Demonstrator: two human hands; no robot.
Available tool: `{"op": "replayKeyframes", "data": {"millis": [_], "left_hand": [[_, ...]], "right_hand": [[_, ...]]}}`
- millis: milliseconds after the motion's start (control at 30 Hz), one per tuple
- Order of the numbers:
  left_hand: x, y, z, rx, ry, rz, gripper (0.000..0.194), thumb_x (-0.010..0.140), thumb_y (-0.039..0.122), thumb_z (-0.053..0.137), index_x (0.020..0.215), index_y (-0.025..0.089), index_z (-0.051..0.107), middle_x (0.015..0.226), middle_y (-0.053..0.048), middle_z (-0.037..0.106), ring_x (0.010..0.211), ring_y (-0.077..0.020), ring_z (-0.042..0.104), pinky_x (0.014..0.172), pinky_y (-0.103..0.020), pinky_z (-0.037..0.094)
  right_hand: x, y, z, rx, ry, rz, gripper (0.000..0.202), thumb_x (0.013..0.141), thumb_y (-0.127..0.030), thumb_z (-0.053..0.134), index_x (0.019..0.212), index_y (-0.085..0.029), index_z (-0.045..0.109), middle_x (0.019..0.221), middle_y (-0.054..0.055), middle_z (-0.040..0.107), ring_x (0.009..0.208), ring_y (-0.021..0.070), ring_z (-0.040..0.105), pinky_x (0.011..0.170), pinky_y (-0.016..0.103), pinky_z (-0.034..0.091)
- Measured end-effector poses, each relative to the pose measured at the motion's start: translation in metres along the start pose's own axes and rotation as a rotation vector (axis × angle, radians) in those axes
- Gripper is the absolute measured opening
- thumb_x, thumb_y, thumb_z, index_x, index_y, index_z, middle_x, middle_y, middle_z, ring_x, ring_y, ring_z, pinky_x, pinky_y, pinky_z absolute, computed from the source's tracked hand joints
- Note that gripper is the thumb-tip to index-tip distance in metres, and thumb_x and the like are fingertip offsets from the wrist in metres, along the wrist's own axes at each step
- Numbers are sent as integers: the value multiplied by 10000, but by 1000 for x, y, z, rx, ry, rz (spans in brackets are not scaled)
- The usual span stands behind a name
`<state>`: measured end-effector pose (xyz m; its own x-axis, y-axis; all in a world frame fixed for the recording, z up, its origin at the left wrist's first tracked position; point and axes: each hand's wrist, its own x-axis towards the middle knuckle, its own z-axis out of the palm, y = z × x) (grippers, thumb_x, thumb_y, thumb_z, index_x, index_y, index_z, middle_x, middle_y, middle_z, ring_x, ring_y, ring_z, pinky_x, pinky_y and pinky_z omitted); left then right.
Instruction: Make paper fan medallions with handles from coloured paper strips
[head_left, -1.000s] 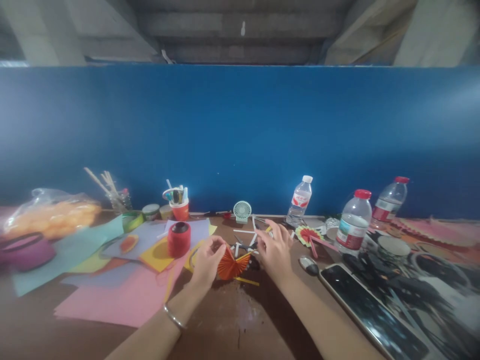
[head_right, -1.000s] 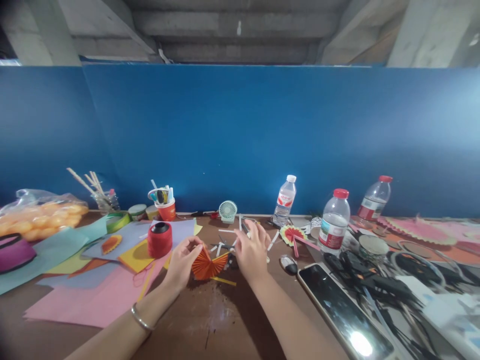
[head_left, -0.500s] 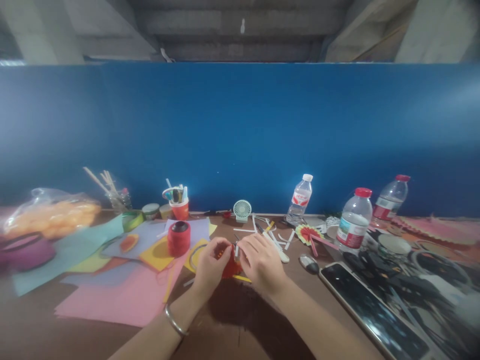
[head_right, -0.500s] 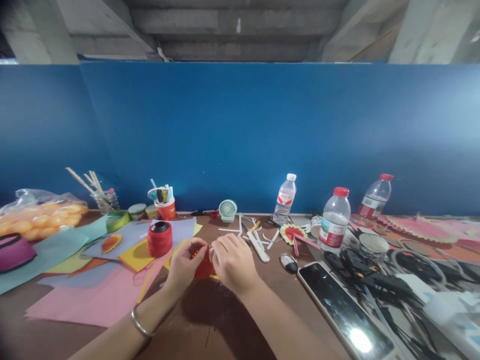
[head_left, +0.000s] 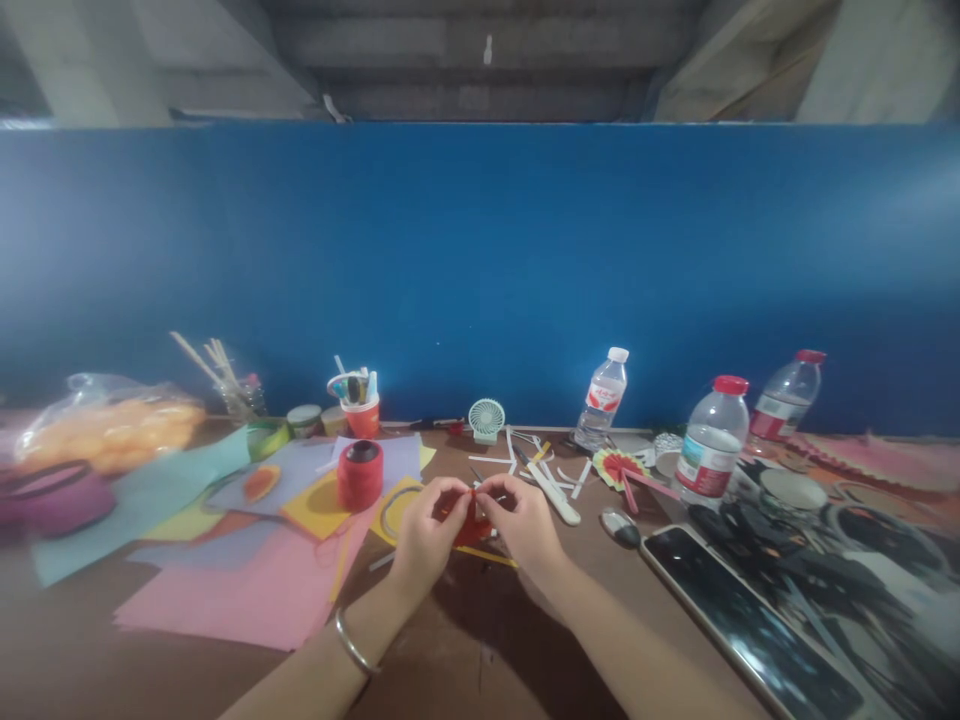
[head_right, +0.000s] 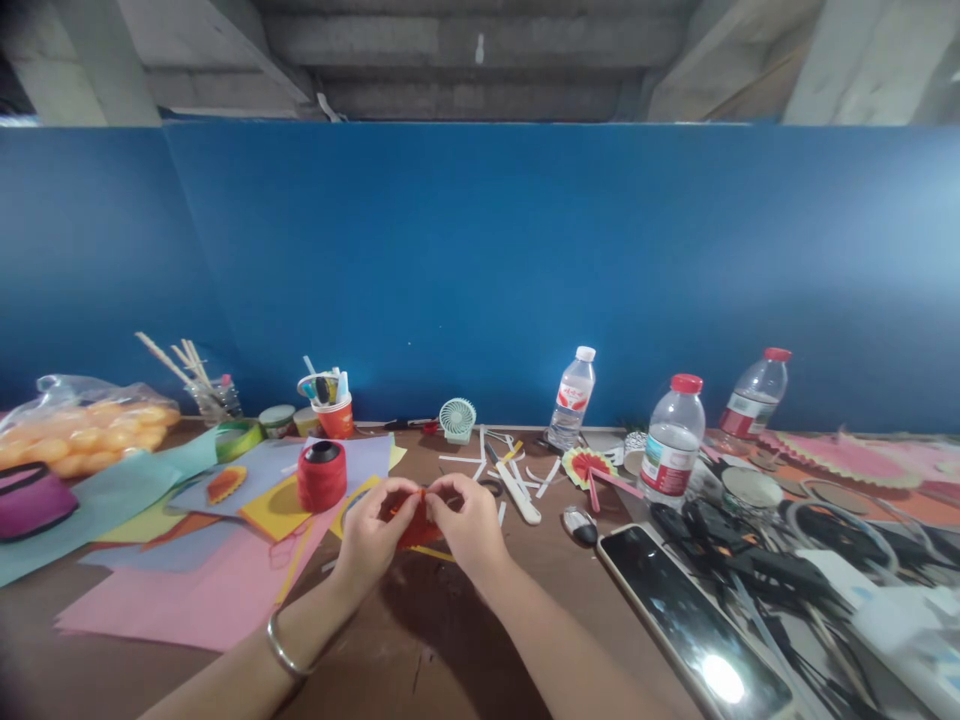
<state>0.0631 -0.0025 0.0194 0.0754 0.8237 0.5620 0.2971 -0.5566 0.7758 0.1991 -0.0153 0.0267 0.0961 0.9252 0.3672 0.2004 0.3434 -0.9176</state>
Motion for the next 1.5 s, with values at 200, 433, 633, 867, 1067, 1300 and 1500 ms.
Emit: {"op": "replayKeyframes", "data": {"millis": [200, 433, 633, 867, 1067, 1300, 1500], "left_hand": [[1, -2, 1, 2, -1, 16, 75, 764, 216, 501, 777, 191, 570, 745, -6, 625, 684, -138, 583, 626, -228, 462], [1, -2, 0, -26, -43, 32, 83, 761, 176, 487, 778, 187, 568, 747, -2, 616, 694, -128, 575, 655, -224, 459], [1, 4, -1, -87, -83, 0, 84, 755, 153, 488, 766, 182, 566, 731, 7, 607, 659, -112, 575, 628, -204, 460], [2, 3, -1, -72, -115, 0, 89, 755, 149, 491, 761, 180, 575, 728, 7, 616, 661, -107, 582, 637, -199, 464], [5, 6, -4, -76, -171, 33, 111, 725, 122, 503, 724, 180, 597, 699, 8, 631, 657, -112, 585, 645, -204, 464], [7, -4, -1, -207, -100, -134, 53, 720, 167, 539, 738, 179, 587, 704, 18, 605, 653, -108, 569, 638, -207, 454], [9, -12, 3, -279, 30, -178, 60, 697, 212, 577, 741, 172, 582, 710, 9, 598, 688, -129, 562, 657, -230, 445]], "right_hand": [[5, 5, -2, 136, -50, 78, 89, 671, -250, 605, 710, -172, 623, 654, 12, 621, 572, 151, 567, 520, 256, 471], [8, 11, -3, 178, -67, 98, 96, 634, -245, 641, 681, -163, 624, 610, -4, 601, 539, 137, 547, 498, 248, 460], [8, 12, -5, 220, -106, 132, 138, 616, -263, 673, 671, -158, 602, 588, -15, 572, 503, 119, 528, 442, 223, 444], [7, 5, -7, 309, -146, 232, 234, 559, -309, 727, 678, -161, 590, 571, -30, 562, 483, 105, 501, 416, 214, 428], [8, 0, -7, 497, -200, 321, 250, 493, -252, 766, 607, -162, 563, 524, -50, 531, 442, 64, 438, 420, 184, 359], [12, 13, -6, 490, -101, 238, 187, 605, -303, 683, 617, -158, 565, 456, -54, 478, 403, 62, 374, 401, 187, 269], [6, 6, -10, 272, 44, 28, 98, 658, -258, 637, 686, -174, 595, 602, -18, 549, 528, 105, 467, 516, 228, 373]]}}
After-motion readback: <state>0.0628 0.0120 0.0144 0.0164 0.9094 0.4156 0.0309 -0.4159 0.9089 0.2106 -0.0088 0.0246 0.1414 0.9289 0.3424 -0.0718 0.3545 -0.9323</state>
